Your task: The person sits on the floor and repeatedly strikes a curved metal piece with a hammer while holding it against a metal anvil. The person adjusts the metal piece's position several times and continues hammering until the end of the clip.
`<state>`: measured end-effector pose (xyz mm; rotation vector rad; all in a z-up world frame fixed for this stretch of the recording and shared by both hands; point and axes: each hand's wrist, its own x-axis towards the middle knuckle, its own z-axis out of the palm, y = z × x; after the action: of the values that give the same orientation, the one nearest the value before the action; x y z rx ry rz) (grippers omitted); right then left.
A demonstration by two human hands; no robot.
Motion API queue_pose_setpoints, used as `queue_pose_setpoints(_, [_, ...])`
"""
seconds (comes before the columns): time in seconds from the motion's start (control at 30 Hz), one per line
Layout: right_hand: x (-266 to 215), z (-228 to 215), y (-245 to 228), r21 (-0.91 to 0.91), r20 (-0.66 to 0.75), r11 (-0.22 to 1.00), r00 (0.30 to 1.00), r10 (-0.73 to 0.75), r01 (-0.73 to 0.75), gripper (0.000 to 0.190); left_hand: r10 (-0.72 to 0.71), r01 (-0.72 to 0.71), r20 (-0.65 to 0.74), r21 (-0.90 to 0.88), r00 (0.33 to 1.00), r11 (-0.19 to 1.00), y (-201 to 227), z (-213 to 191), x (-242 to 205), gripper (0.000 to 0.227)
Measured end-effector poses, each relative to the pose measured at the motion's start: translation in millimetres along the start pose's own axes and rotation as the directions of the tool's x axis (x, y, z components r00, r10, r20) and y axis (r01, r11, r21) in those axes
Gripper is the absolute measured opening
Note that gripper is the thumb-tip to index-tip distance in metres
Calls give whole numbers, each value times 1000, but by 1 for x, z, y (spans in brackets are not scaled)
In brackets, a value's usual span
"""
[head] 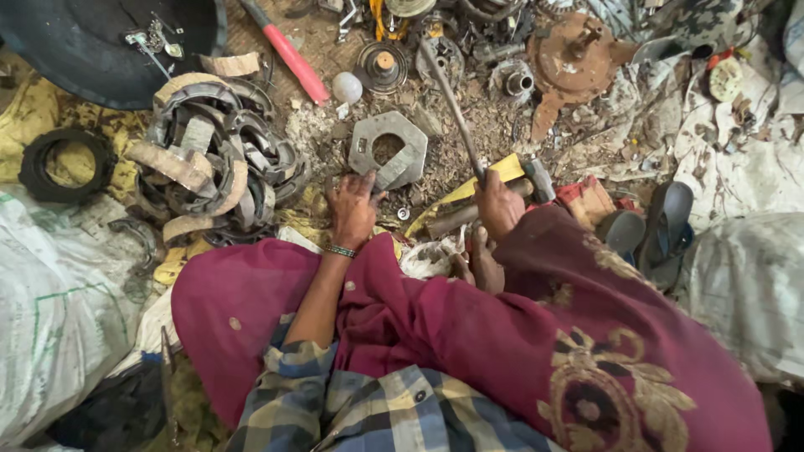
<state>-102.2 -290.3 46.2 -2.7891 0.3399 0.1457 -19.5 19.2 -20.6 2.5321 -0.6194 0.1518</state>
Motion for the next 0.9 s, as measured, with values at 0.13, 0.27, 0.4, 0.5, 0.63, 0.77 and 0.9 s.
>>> queue_pose_setpoints(0.13, [-13, -12, -14, 114, 16, 993, 999, -33, 31, 38, 5, -4, 49, -34, 999, 999, 0, -4, 3, 53])
queue_pose_setpoints(0.27, [-15, -7, -30, 55, 243, 994, 965, -102, 92, 23, -42, 45, 52, -64, 998, 997, 1, -1, 5, 49])
queue_pose_setpoints(0.4, [-11, 2, -36, 75, 127, 972, 965, -231, 223, 30, -9, 8, 57, 9, 998, 1000, -4, 4, 2, 51])
queue_pose_setpoints(0.5, [-19, 0, -35, 112, -124, 937, 940, -318, 331, 34, -28, 36, 67, -124, 997, 992, -6, 8, 0, 50])
queue_pose_setpoints(0.63, [-12, 3, -34, 94, -283, 897, 875, -391, 432, 27, -15, 20, 61, -94, 998, 995, -6, 6, 1, 51])
queue_pose_setpoints(0.77, [1, 5, -32, -88, 136, 973, 970, -200, 213, 23, -41, 45, 86, -43, 995, 998, 0, 7, 4, 52])
queue_pose_setpoints(0.9, [3, 2, -32, 31, 75, 991, 989, -130, 128, 28, -4, 7, 75, -32, 997, 999, -1, 6, 4, 55])
